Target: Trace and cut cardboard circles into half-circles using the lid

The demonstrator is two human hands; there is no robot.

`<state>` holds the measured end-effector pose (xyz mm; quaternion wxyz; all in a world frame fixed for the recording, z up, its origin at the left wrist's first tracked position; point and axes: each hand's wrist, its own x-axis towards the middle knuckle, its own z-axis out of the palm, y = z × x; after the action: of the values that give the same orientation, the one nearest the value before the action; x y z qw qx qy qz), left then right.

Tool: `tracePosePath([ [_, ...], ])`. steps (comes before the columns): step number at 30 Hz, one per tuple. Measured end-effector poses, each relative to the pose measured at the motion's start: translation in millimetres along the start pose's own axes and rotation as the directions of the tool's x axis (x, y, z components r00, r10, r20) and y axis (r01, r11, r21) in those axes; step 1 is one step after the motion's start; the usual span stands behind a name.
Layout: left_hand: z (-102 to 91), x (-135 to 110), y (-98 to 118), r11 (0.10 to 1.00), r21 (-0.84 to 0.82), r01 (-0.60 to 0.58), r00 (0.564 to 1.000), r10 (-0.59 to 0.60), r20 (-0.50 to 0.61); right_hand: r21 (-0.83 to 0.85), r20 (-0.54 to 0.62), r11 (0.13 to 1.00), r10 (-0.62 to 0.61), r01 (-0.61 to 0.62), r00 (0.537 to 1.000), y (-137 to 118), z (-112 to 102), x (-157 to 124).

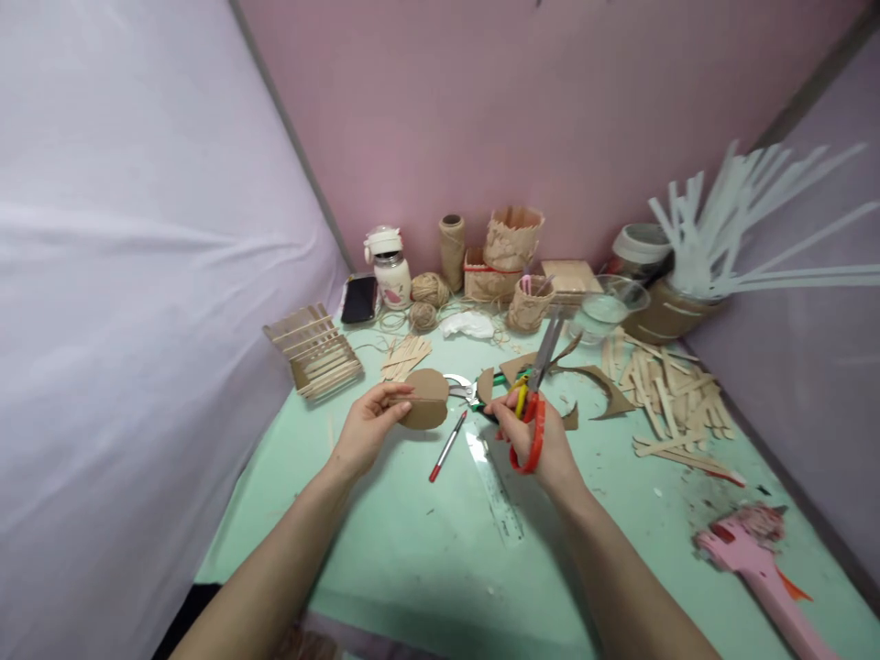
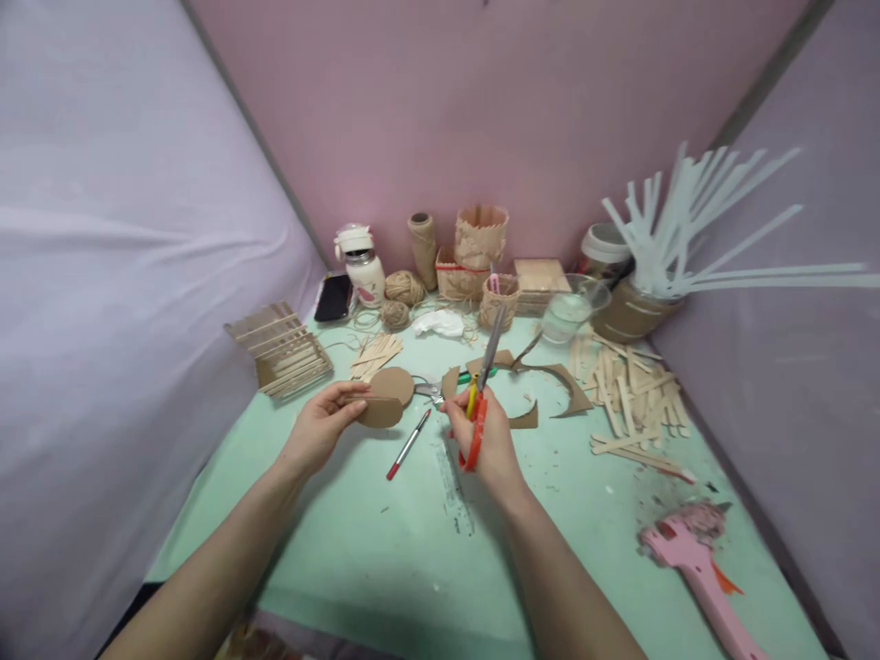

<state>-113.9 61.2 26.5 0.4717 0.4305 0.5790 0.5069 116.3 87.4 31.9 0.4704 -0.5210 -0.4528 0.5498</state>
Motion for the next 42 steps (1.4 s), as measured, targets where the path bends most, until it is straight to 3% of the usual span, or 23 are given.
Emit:
tracePosePath([
  [3, -15.7, -18.8, -12.9, 0.992, 0.055, -0.113, 0.994, 0.113, 0.003, -0.035, 0.0, 0.999, -0.015, 0.015, 1.0, -0.4, 1.5, -2.5],
  [8, -24.0, -26.1, -31.3, 0.993, 0.038, -0.116, 0.989, 0.112, 0.101, -0.066, 0.016, 0.997, -0.048, 0.048, 0.999, 6.8, 1.1, -4.1],
  [13, -24.7, -22.8, -42.1, 0.989, 0.06, -0.134, 0.985, 0.126, 0.12, -0.073, 0.03, 0.993, -0.091, 0.093, 0.995, 15.9, -1.5, -2.7],
  [22, -27.5, -24.1, -42.1, 0.946, 0.298, -0.123, 0.991, 0.1, 0.091, -0.133, 0.102, 0.989, -0.056, 0.069, 0.993, 14.1, 2.5, -7.2],
  [31, -28.8, -25.5, -46.8, 0.96, 0.263, -0.091, 0.995, 0.077, 0.063, -0.211, 0.177, 0.968, -0.095, 0.133, 0.98, 21.2, 5.0, -12.1],
  [37, -27.9, -25.7, -40.9, 0.982, 0.185, -0.034, 0.999, 0.03, 0.022, -0.197, 0.174, 0.97, -0.109, 0.143, 0.979, 21.1, 3.9, -11.6],
  [42, -31.6, -27.0, -34.3, 0.975, 0.221, -0.014, 0.999, 0.005, 0.041, -0.219, 0.176, 0.965, -0.108, 0.146, 0.978, 20.5, 3.1, -11.5],
])
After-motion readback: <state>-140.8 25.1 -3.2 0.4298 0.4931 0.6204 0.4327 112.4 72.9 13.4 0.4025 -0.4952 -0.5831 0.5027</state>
